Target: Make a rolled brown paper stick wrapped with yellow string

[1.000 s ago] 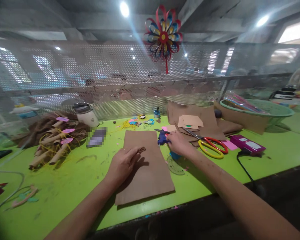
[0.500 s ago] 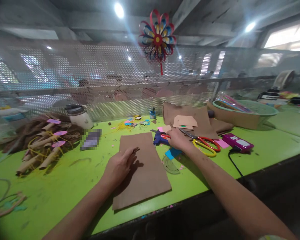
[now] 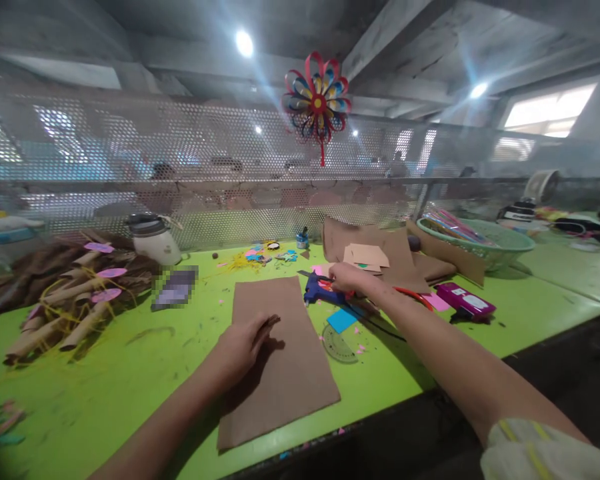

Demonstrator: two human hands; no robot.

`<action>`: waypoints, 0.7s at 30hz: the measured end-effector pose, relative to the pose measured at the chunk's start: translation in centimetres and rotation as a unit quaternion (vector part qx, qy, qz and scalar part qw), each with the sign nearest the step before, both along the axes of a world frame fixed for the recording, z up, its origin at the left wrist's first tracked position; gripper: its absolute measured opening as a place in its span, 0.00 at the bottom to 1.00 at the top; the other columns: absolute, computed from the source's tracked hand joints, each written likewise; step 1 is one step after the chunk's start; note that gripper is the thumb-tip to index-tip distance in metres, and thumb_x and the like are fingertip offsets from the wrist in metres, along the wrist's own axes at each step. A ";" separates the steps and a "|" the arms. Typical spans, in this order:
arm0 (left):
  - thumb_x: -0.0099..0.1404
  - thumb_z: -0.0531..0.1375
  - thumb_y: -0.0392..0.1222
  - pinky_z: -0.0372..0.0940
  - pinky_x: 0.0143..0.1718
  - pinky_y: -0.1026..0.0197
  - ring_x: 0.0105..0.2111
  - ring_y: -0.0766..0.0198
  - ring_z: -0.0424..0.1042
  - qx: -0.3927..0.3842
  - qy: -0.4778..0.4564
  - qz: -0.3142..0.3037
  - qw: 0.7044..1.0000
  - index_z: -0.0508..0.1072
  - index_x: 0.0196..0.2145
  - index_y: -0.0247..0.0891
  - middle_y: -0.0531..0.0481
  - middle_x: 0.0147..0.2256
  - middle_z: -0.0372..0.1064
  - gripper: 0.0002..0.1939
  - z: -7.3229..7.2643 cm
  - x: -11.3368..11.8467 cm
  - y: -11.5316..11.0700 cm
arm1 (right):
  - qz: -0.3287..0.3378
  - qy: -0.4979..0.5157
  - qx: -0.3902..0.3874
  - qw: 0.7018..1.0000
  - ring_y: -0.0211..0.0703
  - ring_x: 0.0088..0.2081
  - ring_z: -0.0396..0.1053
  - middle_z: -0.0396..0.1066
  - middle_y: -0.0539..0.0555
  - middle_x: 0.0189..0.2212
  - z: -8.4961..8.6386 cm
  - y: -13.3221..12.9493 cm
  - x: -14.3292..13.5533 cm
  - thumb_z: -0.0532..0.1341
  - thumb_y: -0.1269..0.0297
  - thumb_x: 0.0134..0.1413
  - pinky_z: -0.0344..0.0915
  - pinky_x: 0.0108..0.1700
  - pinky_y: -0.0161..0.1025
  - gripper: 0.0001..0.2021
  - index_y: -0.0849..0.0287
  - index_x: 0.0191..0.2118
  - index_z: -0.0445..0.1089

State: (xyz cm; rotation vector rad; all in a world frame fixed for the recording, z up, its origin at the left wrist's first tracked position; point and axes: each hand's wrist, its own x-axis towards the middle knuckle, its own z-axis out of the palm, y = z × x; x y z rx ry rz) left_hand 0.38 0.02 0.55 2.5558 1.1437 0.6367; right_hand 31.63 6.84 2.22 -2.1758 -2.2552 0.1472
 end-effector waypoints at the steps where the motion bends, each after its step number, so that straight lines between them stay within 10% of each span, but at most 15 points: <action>1: 0.68 0.46 0.44 0.63 0.36 0.58 0.38 0.55 0.72 -0.008 0.003 0.001 1.000 0.67 0.49 0.41 0.43 0.40 0.73 0.16 0.0 0.0 0.1 | -0.005 0.001 0.000 1.000 0.45 0.33 0.70 0.75 0.57 0.33 -0.2 0.2 0.1 0.62 0.66 0.43 0.58 0.29 0.33 0.14 0.60 0.39 0.73; 8: 0.69 0.43 0.46 0.63 0.44 0.56 0.46 0.56 0.70 -0.056 -0.051 -0.028 0.997 0.67 0.51 0.39 0.43 0.48 0.70 0.20 -0.2 -0.2 0.4 | -0.015 0.021 0.004 1.000 0.43 0.34 0.70 0.74 0.57 0.39 -0.9 0.7 0.4 0.64 0.69 0.39 0.59 0.29 0.31 0.25 0.61 0.49 0.68; 21: 0.69 0.43 0.45 0.61 0.45 0.56 0.45 0.56 0.69 -0.022 -0.028 -0.055 0.998 0.68 0.48 0.39 0.43 0.47 0.69 0.19 -0.5 0.0 0.5 | -0.075 0.010 0.099 0.992 0.42 0.36 0.69 0.76 0.55 0.34 1.9 -1.6 4.6 0.56 0.66 0.49 0.57 0.34 0.32 0.13 0.63 0.35 0.76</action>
